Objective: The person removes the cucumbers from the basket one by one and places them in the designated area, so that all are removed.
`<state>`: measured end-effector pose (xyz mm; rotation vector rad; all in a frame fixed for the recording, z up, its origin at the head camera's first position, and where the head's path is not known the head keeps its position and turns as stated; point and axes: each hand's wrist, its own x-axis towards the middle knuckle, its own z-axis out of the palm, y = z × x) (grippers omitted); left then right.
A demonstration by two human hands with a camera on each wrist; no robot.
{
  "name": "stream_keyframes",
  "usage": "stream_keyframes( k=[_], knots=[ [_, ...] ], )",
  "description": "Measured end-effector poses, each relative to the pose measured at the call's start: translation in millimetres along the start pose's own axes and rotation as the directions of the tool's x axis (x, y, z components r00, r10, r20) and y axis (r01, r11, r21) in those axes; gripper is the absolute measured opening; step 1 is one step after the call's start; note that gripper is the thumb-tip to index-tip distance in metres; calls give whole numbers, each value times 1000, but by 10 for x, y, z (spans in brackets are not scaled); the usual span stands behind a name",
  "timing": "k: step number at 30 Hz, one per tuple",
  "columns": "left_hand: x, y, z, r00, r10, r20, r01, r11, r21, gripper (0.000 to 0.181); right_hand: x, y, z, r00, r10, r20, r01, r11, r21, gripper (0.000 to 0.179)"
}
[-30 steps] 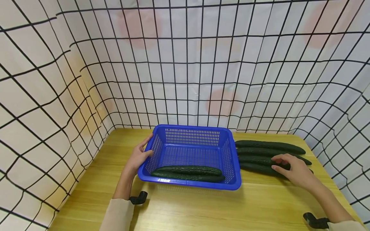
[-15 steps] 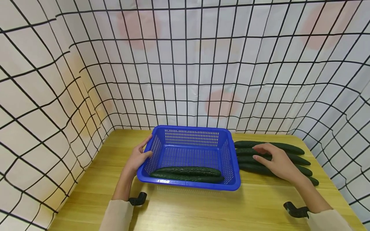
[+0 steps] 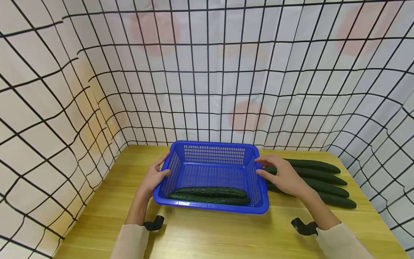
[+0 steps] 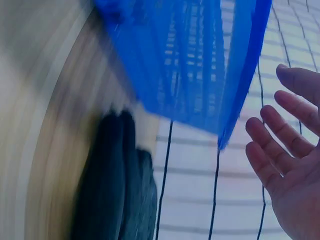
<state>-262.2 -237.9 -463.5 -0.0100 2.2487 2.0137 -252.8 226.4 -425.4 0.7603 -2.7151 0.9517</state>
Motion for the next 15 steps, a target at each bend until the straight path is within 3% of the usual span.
stream_keyframes(
  k=[8, 15],
  knots=[
    [7, -19, -10, 1000, -11, -1, 11, 1000, 8, 85, 205, -297, 297, 993, -70, 99, 62, 995, 83, 42],
    [22, -36, -21, 1000, 2, 4, -2, 1000, 2, 85, 289, -476, 545, 973, -58, 222, 40, 995, 86, 48]
  ],
)
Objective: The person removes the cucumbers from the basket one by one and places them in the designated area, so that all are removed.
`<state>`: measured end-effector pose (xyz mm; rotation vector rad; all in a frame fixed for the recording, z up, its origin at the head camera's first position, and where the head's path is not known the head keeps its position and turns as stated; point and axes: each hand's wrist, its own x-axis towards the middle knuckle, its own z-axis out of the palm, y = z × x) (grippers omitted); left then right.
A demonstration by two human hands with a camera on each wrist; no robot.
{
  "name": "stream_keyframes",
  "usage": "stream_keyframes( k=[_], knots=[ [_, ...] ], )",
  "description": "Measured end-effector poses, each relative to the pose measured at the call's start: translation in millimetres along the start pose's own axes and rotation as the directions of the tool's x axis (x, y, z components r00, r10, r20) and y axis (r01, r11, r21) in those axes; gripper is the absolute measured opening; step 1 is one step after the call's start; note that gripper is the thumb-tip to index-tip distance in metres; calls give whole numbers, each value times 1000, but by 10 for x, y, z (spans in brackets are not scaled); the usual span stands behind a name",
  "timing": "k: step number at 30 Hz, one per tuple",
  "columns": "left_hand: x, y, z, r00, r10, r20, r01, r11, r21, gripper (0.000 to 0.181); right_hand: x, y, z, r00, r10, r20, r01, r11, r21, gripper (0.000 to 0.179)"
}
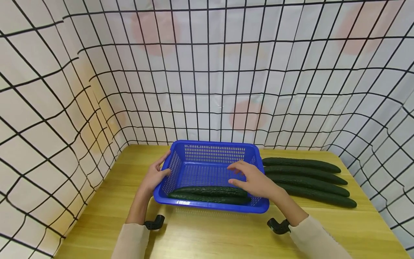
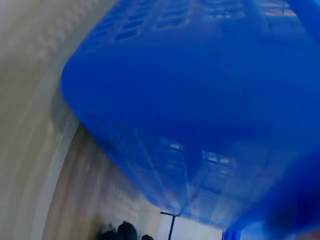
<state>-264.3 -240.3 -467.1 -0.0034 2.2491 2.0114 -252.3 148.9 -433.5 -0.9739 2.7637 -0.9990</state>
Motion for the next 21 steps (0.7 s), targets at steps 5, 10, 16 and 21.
stream_keyframes(
  k=[5, 10, 16, 21],
  knots=[
    [8, -5, 7, 1000, -4, -1, 4, 1000, -3, 85, 87, -82, 61, 998, -10, 56, 11, 1000, -6, 50],
    [9, -2, 3, 1000, -1, -2, 1, 1000, 4, 85, 202, -115, 122, 995, -34, 96, 35, 999, -7, 50],
    [-1, 3, 8, 1000, -8, 2, 8, 1000, 2, 85, 290, -99, 234, 988, -48, 145, 48, 999, 1, 48],
    [-13, 24, 3, 1000, -4, 2, 4, 1000, 2, 84, 329, -94, 312, 983, -42, 179, 45, 999, -12, 50]
  ],
)
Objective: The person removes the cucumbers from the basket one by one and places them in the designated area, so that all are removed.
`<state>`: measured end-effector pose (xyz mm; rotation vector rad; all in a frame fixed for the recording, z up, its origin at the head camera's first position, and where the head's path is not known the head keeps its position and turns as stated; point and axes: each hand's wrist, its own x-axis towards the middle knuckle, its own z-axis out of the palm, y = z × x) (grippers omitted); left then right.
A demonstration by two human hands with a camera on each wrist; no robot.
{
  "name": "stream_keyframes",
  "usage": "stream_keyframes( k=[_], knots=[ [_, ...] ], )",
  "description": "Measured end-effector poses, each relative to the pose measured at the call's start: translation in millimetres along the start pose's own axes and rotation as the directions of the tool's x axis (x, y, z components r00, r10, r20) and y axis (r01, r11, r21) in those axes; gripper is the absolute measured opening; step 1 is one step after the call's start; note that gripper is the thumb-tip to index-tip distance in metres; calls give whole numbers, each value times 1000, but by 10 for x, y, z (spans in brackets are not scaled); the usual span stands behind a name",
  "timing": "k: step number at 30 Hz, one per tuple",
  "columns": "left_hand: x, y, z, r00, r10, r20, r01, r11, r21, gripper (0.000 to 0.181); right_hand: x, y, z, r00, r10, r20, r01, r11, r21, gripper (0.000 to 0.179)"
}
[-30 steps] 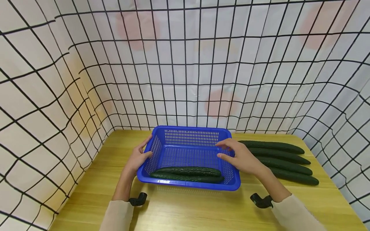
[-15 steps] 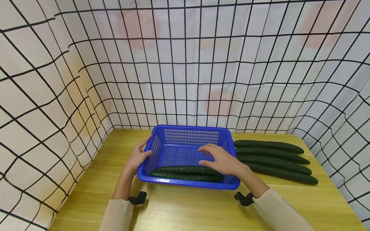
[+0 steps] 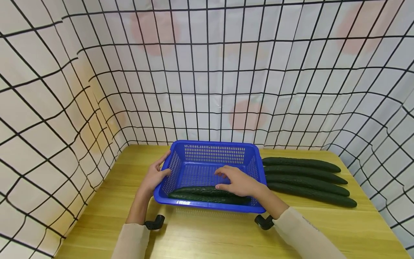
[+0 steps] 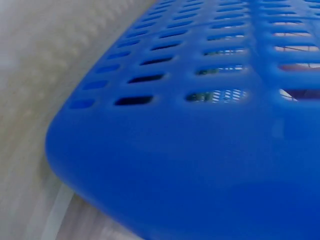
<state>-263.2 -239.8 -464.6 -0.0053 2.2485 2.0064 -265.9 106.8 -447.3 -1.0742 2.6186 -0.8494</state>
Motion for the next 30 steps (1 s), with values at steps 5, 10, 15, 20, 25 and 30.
stream_keyframes(
  k=[5, 10, 15, 20, 25, 30],
  knots=[
    [-1, 16, -8, 1000, 4, 1, -4, 1000, 5, 84, 18, 21, 47, 1000, 7, 28, -6, 1000, -30, 49],
    [5, 10, -10, 1000, 2, 3, -2, 1000, -2, 85, 18, 27, 74, 998, 14, 57, -9, 996, -87, 45],
    [8, 10, 0, 1000, 2, -2, -2, 1000, -6, 85, 8, 12, 84, 991, 40, 124, -25, 992, -125, 42],
    [7, 8, 6, 1000, 0, 1, 0, 1000, -7, 85, -8, 0, 87, 976, 110, 188, -90, 989, -114, 47],
    [3, -1, 10, 1000, 3, 1, -3, 1000, 2, 85, 0, -2, 91, 964, 143, 222, -122, 987, -106, 52],
    [-4, 5, 14, 1000, 8, -10, -8, 1000, 13, 85, 12, 8, 101, 958, 129, 257, -95, 986, -138, 51]
  ],
)
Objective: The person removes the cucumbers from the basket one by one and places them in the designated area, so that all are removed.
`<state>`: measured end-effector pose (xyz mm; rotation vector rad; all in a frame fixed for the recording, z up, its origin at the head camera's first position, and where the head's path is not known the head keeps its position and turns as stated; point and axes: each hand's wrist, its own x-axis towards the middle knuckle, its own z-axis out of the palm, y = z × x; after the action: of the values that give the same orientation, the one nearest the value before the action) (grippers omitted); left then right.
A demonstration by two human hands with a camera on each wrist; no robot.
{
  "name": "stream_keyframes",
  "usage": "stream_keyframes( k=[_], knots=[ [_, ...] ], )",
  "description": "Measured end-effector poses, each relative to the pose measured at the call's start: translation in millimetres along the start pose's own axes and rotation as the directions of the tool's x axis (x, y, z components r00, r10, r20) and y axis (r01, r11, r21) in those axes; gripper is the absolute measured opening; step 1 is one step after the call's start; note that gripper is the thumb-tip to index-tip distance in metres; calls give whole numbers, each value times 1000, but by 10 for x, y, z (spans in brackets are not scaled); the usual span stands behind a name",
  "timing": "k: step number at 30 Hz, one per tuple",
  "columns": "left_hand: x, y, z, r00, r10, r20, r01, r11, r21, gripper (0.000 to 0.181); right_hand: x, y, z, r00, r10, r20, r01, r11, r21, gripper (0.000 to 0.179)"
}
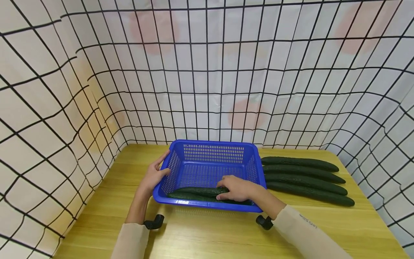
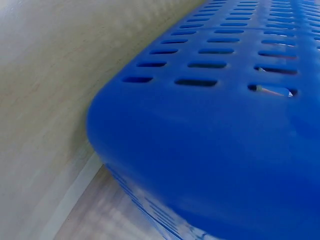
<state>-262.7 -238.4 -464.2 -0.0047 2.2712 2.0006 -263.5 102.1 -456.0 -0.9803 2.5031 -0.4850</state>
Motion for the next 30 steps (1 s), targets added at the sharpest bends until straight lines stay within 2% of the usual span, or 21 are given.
stream_keyframes(
  k=[6, 13, 19, 25, 30],
  knots=[
    [-11, 5, -9, 1000, -15, -8, 15, 1000, 0, 85, -9, -9, -2, 999, -29, -19, 29, 1000, 12, 43],
    [-7, 3, -13, 1000, -7, -8, 7, 1000, -5, 85, -37, -29, -44, 994, -36, -107, 40, 999, 31, 35],
    [-25, 20, -12, 1000, -1, 2, 1, 1000, -6, 85, -26, -14, -35, 990, -51, -135, 60, 996, 67, 39],
    [-14, 7, -12, 1000, 4, -2, -4, 1000, 8, 85, -42, -6, -39, 973, -53, -223, 73, 994, 82, 44],
    [2, -13, 1, 1000, -5, -3, 5, 1000, 8, 85, -76, -5, -31, 958, -35, -286, 50, 998, 43, 44]
  ],
)
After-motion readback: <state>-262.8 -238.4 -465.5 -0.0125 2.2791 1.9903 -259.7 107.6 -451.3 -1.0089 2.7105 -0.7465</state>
